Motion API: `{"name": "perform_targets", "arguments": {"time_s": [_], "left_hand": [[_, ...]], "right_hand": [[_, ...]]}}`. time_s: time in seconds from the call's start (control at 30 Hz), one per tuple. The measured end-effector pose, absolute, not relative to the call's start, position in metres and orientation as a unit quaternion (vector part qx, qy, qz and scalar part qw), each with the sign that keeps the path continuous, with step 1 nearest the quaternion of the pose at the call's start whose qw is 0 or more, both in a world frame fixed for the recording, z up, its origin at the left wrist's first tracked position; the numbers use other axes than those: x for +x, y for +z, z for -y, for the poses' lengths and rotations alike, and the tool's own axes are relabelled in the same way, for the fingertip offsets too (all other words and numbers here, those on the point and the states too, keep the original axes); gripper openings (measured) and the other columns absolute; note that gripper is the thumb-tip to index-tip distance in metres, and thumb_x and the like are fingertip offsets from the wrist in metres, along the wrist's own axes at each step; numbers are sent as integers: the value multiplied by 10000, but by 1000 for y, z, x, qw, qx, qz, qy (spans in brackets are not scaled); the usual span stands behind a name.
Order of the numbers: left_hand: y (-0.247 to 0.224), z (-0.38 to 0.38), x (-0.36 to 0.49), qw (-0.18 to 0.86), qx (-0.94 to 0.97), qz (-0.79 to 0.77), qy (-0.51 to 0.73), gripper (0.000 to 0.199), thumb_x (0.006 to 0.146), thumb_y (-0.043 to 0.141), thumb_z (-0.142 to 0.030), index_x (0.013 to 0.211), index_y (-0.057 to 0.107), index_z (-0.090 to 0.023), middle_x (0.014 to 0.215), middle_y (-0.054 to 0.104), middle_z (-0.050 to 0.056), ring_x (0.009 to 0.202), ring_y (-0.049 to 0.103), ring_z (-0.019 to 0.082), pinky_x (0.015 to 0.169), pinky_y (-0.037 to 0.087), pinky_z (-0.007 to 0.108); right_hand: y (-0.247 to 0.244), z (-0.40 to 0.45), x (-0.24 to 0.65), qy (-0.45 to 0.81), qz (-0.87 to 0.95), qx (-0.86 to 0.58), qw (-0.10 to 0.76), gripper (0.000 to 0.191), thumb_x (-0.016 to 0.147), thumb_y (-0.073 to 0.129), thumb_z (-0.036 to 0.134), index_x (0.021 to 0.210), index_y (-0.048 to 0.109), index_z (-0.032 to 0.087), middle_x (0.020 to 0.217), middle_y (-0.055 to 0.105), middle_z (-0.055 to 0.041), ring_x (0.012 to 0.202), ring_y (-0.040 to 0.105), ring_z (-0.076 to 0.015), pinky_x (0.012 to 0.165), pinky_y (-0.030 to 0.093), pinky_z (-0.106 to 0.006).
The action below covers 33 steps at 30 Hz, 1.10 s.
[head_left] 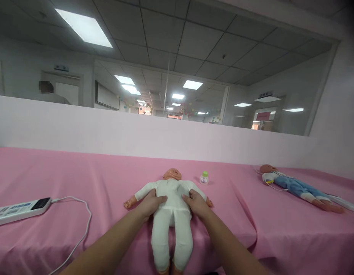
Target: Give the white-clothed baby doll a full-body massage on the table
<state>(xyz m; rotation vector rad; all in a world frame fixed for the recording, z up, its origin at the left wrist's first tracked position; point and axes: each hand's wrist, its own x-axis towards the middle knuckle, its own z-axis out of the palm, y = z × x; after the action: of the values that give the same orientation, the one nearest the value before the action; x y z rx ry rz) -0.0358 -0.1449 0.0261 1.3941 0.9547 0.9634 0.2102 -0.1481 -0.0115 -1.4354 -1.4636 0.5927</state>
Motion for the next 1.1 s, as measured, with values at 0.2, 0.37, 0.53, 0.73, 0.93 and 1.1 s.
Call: {"name": "perform_targets", "arguments": {"time_s": [0.2,0.37,0.53,0.73,0.93,1.1], "left_hand": [[32,132,-56,313,703,-552,321,250,816,660,-410,957,670,-204,957,760,76,937,714,287,764,536,342],[51,111,-40,197,727,-569,329,214,851,568,-328,985,696,-222,971,762,70,951,699,280,767,500,345],[53,78,9,173,770,-492,368,368,897,547,-339,1198,674,-171,1274,692,153,1153,647,303,931,502,370],[16,56,38,148,788,-464,377,662,897,537,-236,1539,420,-126,1619,396,155,1494,369,266,1223,295,374],[1,61,27,153,804,-457,350,740,928,528,-294,1605,294,-107,1669,297,163,1539,284,278,1239,278,397],[6,62,26,148,792,-467,364,720,895,564,-287,1571,356,-156,1612,395,153,1481,385,282,1199,324,379]], "right_hand": [[-8,158,230,199,621,-647,395,362,846,632,537,662,580,230,667,663,-31,662,626,-244,630,434,-341],[20,142,226,100,598,-704,371,248,882,597,388,698,652,232,753,721,-43,742,655,-238,667,434,-325],[31,98,194,64,604,-667,432,222,918,546,271,1057,709,214,1039,745,-74,948,673,-239,815,481,-317],[10,70,175,38,608,-652,451,543,839,624,192,1378,563,222,1352,643,-96,1232,599,-260,1049,455,-345],[-1,77,180,75,623,-636,449,678,835,627,203,1495,484,259,1403,636,-60,1208,632,-266,1050,479,-353],[-3,75,181,70,629,-626,455,663,854,637,255,1500,485,268,1380,651,-60,1204,631,-256,1052,475,-352]]}}
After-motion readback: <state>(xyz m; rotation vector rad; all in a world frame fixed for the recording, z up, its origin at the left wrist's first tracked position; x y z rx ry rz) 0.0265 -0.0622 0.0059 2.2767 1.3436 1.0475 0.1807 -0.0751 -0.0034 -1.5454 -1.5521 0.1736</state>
